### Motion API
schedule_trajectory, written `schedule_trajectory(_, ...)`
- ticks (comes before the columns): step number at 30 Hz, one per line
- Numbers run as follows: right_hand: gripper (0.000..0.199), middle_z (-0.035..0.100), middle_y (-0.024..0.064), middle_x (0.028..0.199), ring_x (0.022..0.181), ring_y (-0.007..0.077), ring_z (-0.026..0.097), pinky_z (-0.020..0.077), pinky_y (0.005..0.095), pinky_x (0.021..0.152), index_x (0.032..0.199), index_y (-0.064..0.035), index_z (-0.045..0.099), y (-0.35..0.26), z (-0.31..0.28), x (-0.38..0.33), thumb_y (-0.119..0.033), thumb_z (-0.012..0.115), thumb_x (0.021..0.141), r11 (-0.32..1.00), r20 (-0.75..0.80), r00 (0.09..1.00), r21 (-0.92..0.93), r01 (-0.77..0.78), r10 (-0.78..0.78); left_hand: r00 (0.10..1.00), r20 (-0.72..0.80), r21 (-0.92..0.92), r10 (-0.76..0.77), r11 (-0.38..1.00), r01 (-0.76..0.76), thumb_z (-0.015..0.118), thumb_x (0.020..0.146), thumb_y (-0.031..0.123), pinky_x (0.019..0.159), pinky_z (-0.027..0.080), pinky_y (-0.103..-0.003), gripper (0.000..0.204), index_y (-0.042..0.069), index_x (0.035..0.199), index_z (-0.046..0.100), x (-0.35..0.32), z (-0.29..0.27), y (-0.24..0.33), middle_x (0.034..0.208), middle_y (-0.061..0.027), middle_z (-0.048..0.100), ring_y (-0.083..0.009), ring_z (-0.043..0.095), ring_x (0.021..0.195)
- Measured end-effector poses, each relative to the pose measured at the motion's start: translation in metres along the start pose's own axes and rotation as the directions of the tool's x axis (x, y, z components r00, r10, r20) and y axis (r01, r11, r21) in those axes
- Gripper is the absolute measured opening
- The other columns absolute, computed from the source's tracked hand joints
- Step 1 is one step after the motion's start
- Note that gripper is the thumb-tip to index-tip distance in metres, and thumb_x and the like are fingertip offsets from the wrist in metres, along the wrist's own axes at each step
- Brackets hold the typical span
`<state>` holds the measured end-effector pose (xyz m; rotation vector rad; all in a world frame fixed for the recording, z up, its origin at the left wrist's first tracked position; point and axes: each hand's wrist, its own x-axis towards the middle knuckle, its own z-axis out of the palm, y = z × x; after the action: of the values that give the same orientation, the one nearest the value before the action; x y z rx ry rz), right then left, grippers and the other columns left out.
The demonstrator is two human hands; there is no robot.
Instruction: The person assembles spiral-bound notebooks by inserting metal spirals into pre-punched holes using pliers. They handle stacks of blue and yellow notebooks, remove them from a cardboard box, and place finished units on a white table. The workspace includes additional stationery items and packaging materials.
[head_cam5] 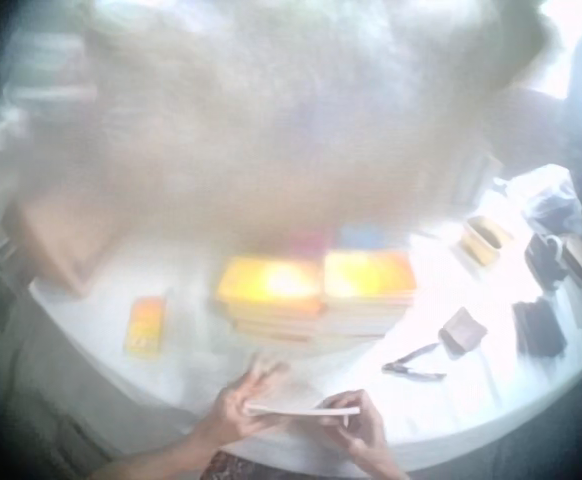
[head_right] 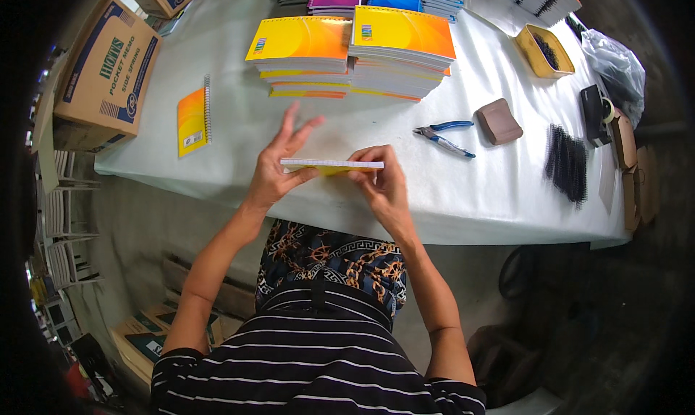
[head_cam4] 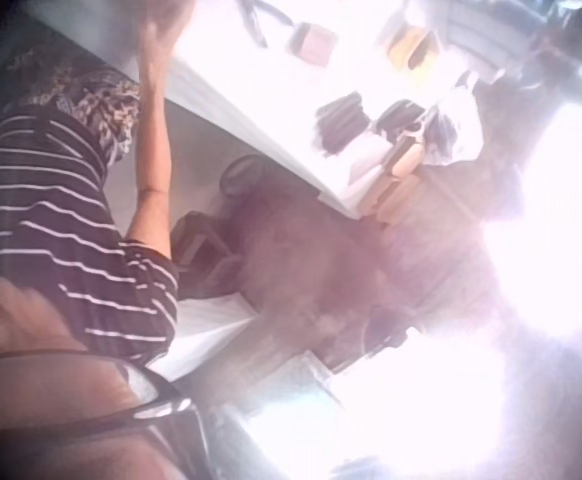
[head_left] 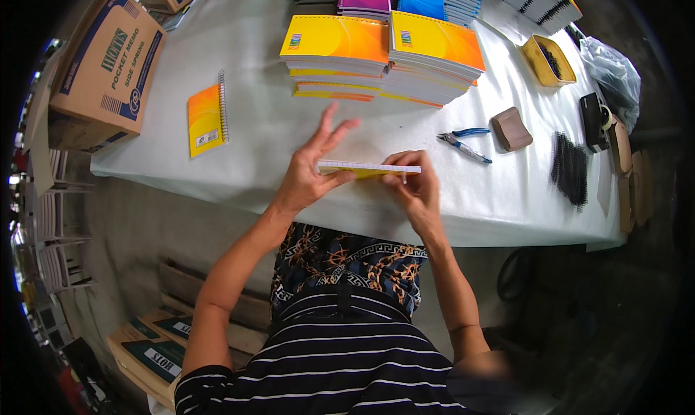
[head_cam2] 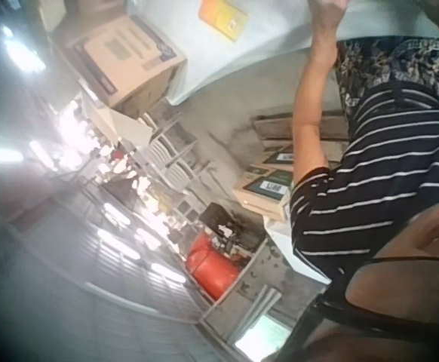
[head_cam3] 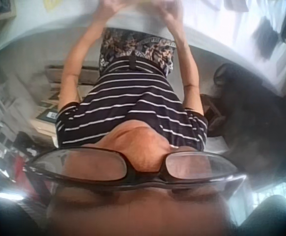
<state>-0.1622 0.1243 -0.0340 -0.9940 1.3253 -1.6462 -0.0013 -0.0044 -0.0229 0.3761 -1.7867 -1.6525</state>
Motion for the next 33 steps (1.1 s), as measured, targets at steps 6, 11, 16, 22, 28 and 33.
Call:
schedule_trajectory(6,0.022,0.059,0.0073,0.099,0.089,0.0134,0.058,0.0478,0.0256,0.078,0.1,-0.0001,0.046,0.002,0.013,0.001,0.004,0.063,0.087,0.987,-0.032,0.999,-0.157,-0.027,0.023,0.998,-0.065,0.04,0.023,0.999,-0.02,0.076,0.08,0.025,0.111,0.031,-0.04,0.101,0.009,0.154,0.009,-0.006,-0.004,0.001,0.152,-0.0189,0.032,-0.0274,0.028,0.142)
schedule_trajectory(11,0.024,0.058,0.0092,0.097,0.084,0.0163,0.058,0.0481,0.0268,0.075,0.103,0.0009,0.048,0.01,0.0,-0.003,0.008,0.062,0.085,0.962,-0.037,0.998,-0.271,0.032,-0.044,0.942,0.227,0.832,0.246,0.455,-0.319,0.07,0.082,0.03,0.111,0.028,-0.051,0.086,0.007,0.15,0.023,0.017,0.02,0.048,0.151,-0.0148,0.035,-0.0337,0.029,0.141)
schedule_trajectory(16,0.044,0.06,0.0093,0.109,0.103,0.0262,0.057,0.0424,0.0387,0.094,0.111,-0.0046,0.055,-0.024,-0.067,0.013,-0.006,0.079,0.074,0.809,0.08,0.972,-0.542,0.228,-0.22,0.928,0.371,0.901,0.025,0.231,-0.367,0.065,0.085,0.022,0.1,0.043,-0.048,0.06,0.015,0.141,0.045,0.019,0.034,0.042,0.135,-0.005,0.055,-0.0342,0.053,0.122)
schedule_trajectory(22,0.018,0.065,0.0164,0.096,0.089,0.0295,0.065,0.0513,0.0377,0.076,0.097,-0.0009,0.067,-0.07,-0.338,0.049,-0.01,0.07,0.081,0.077,-0.457,0.646,-0.847,-0.526,-0.612,0.916,0.392,0.859,-0.089,0.392,-0.33,0.063,0.087,0.019,0.075,0.056,-0.041,0.052,0.02,0.137,0.05,0.026,0.043,0.05,0.127,-0.0012,0.062,-0.0325,0.065,0.103)
schedule_trajectory(28,0.02,0.065,0.0182,0.095,0.093,0.036,0.063,0.0499,0.0473,0.076,0.094,-0.0035,0.067,-0.045,-0.4,0.069,-0.022,0.064,0.086,-0.382,-0.35,0.826,-0.759,-0.527,-0.442,0.92,0.326,0.89,-0.217,0.399,-0.221,0.061,0.089,0.02,0.068,0.056,-0.042,0.05,0.024,0.138,0.049,0.028,0.032,0.06,0.122,-0.0043,0.064,-0.0326,0.066,0.096)
schedule_trajectory(33,0.028,0.065,0.0214,0.093,0.086,0.0392,0.064,0.0503,0.0481,0.077,0.099,-0.0012,0.064,-0.07,-0.386,0.07,-0.025,0.052,0.092,-0.225,-0.329,0.822,-0.854,-0.469,-0.465,0.944,0.306,0.892,-0.121,0.384,-0.24,0.061,0.089,0.028,0.066,0.056,-0.042,0.049,0.022,0.137,0.05,0.03,0.034,0.057,0.117,-0.0031,0.067,-0.0293,0.068,0.094)
